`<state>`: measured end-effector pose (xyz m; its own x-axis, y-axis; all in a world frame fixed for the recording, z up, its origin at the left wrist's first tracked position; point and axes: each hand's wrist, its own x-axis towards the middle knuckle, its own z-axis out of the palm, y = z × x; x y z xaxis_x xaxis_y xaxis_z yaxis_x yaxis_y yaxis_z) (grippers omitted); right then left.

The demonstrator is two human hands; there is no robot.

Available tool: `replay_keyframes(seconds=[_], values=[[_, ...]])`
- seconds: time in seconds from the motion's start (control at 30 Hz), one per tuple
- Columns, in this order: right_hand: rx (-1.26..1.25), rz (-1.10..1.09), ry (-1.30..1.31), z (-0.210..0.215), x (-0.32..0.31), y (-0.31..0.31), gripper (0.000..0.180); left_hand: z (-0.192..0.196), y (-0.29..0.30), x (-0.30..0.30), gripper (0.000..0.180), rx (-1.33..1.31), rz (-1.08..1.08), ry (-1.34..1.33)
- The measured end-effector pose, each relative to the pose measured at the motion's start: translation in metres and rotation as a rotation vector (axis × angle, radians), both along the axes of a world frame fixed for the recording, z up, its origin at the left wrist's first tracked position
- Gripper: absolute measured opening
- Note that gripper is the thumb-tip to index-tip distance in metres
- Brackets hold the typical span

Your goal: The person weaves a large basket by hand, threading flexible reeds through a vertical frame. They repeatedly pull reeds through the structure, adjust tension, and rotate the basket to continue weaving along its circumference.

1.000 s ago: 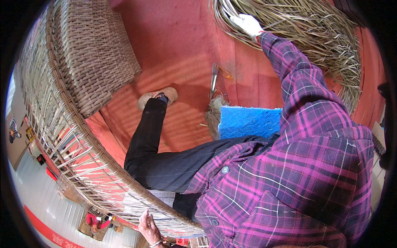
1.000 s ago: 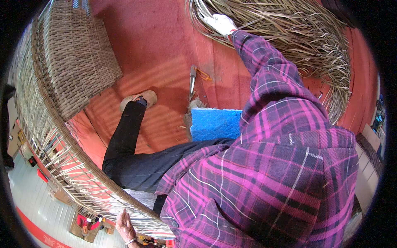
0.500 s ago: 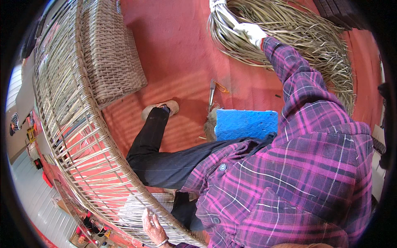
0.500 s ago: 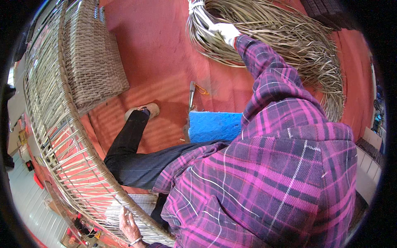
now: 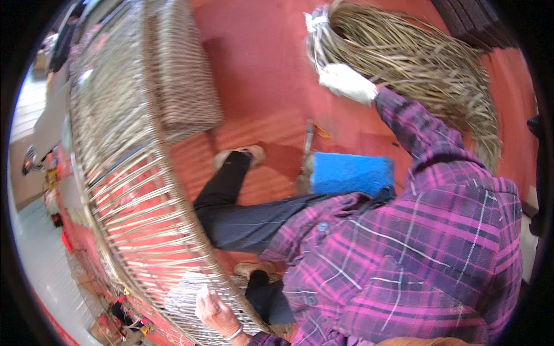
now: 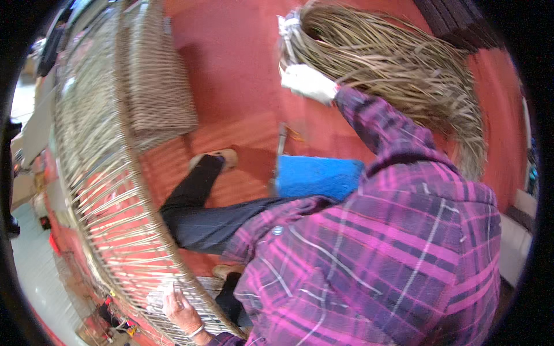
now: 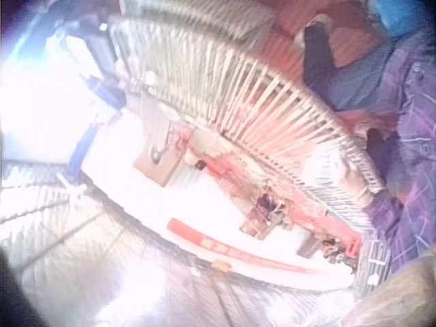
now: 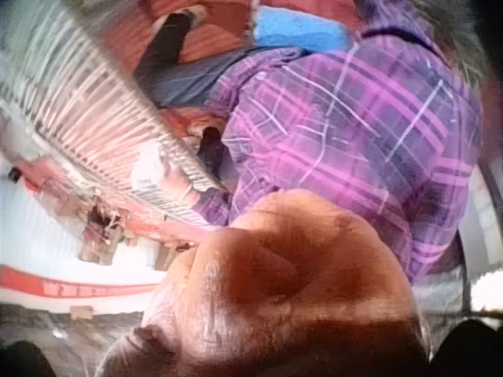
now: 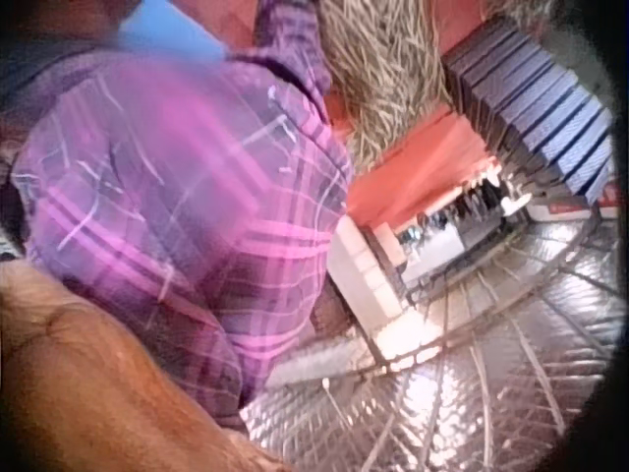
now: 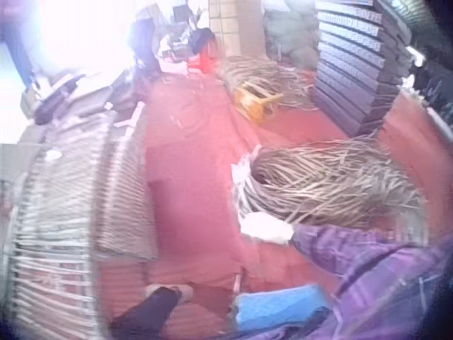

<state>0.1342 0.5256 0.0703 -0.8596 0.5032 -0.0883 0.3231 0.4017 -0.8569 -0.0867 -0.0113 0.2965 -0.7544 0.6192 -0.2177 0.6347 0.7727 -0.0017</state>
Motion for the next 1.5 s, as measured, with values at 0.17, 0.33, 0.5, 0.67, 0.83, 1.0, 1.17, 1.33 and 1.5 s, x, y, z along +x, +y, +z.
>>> replay_keyframes(seconds=[0.17,0.33,0.5,0.67,0.83,1.0,1.17,1.33,1.5], values=[[0.142,0.681,0.398,0.129,-0.094,-0.121,0.008,0.029,0.056,0.003,0.029,0.457,-0.154,-0.026],[-0.226,1.210,0.426,0.251,-0.150,-0.247,0.013,0.054,0.100,0.025,0.054,0.930,-0.230,-0.473],[-0.375,1.262,0.383,0.326,-0.170,-0.289,0.021,0.072,0.041,0.056,0.059,1.439,0.135,-0.802],[-0.366,1.368,0.211,0.373,-0.186,-0.312,0.022,0.063,-0.050,0.084,0.035,1.451,0.400,-0.941],[-0.216,1.416,0.064,0.383,-0.209,-0.310,0.022,0.076,-0.186,0.117,0.019,1.558,0.480,-0.583],[0.499,1.921,0.346,0.367,-0.253,-0.307,0.031,0.096,-0.317,0.224,0.021,1.327,1.225,-0.040],[0.047,1.394,-0.380,0.303,-0.286,-0.280,0.041,0.106,-0.427,0.354,0.026,0.699,1.237,0.189],[0.079,1.232,-0.488,0.263,-0.326,-0.232,0.052,0.133,-0.495,0.472,0.027,0.401,1.608,0.499],[0.250,1.302,-0.372,0.275,-0.316,-0.237,0.031,0.189,-0.510,0.582,0.051,-0.503,2.003,1.071]])
